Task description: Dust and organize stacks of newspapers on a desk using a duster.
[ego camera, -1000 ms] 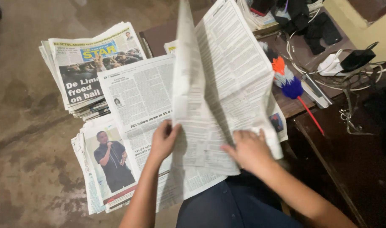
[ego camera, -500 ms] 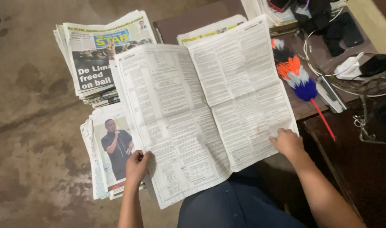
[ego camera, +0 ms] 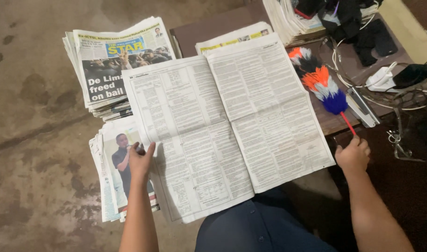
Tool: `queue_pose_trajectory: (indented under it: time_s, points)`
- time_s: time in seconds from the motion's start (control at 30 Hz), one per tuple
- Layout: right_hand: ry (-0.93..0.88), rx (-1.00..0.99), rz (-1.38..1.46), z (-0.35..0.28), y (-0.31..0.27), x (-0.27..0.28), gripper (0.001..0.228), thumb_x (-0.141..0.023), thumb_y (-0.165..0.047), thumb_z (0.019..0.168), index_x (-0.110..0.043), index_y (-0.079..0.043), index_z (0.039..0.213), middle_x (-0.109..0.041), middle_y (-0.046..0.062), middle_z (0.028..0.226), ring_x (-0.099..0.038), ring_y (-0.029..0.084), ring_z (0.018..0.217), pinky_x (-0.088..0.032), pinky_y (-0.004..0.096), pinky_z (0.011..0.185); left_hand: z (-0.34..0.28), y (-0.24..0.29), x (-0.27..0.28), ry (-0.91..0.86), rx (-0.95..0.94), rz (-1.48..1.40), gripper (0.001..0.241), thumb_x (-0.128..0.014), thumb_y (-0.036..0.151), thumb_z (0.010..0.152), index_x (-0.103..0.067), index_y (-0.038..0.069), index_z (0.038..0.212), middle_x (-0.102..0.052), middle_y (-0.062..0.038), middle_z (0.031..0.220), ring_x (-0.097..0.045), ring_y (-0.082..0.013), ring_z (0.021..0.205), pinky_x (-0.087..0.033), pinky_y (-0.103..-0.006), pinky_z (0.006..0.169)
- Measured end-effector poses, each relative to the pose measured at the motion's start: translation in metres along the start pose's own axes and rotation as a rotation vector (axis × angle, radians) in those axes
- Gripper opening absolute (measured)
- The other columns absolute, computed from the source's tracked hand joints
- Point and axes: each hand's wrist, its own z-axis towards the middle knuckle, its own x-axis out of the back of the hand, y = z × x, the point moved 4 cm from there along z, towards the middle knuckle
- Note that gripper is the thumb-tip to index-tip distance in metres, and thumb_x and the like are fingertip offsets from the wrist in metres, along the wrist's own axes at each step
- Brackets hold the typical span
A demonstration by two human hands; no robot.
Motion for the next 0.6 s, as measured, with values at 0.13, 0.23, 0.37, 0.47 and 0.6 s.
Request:
queue_pose_trajectory:
  time_s: [0.13, 0.23, 0.37, 0.47, 0.6]
  points:
    - [-0.103, -0.033, -0.06, 0.005, 0.007, -0.001, 0.071, -0.066, -0.031, 0.091, -0.044, 0.0, 0.151, -0.049, 0.03, 0.14, -0.051, 0.05, 0.12, -0.047, 0.06, 0.094, 0.014, 0.014, -0.007, -0.02, 0.028, -0.034, 0.081, -0.078, 0.037, 0.087, -0.044, -0.012, 0.142, -0.059, -0.037, 0.13, -0.068, -0.0391, 0.11, -0.06, -0.0391, 0.087]
    - [0.136, 0.088, -0.101, -0.001, 0.013, -0.007, 0.053, -0.071, -0.035, 0.09, -0.062, -0.003, 0.132, -0.058, 0.028, 0.124, -0.059, 0.046, 0.105, -0.053, 0.054, 0.084, -0.001, 0.034, -0.009, -0.069, 0.091, -0.041, 0.064, -0.071, 0.037, 0.093, -0.056, -0.012, 0.131, -0.068, -0.029, 0.12, -0.072, -0.0352, 0.104, -0.061, -0.0396, 0.083]
    - [0.249, 0.187, -0.018, -0.004, 0.017, -0.026, 0.037, -0.071, -0.021, 0.091, -0.066, -0.001, 0.122, -0.064, 0.026, 0.108, -0.062, 0.046, 0.094, -0.054, 0.054, 0.08, 0.017, 0.01, -0.014, -0.017, -0.037, 0.008, 0.037, -0.065, 0.031, 0.101, -0.061, -0.005, 0.105, -0.064, -0.015, 0.089, -0.06, -0.0227, 0.076, -0.052, -0.0354, 0.071]
    - [0.259, 0.202, 0.186, -0.011, 0.009, -0.023, 0.024, -0.065, -0.011, 0.097, -0.064, 0.002, 0.117, -0.068, 0.028, 0.098, -0.065, 0.05, 0.085, -0.054, 0.055, 0.076, 0.027, -0.006, -0.02, 0.014, -0.145, 0.012, 0.037, -0.064, 0.03, 0.104, -0.057, -0.003, 0.089, -0.055, -0.009, 0.074, -0.049, -0.0182, 0.062, -0.046, -0.0332, 0.059]
    - [0.635, 0.444, 0.219, -0.043, -0.038, 0.002, 0.013, -0.07, -0.01, 0.099, -0.064, -0.004, 0.11, -0.063, 0.015, 0.068, -0.069, 0.036, 0.064, -0.056, 0.039, 0.06, 0.056, -0.048, -0.03, 0.145, -0.228, -0.14, 0.02, -0.066, 0.022, 0.106, -0.065, 0.004, 0.095, -0.062, -0.011, 0.065, -0.052, -0.0181, 0.054, -0.042, -0.0325, 0.047]
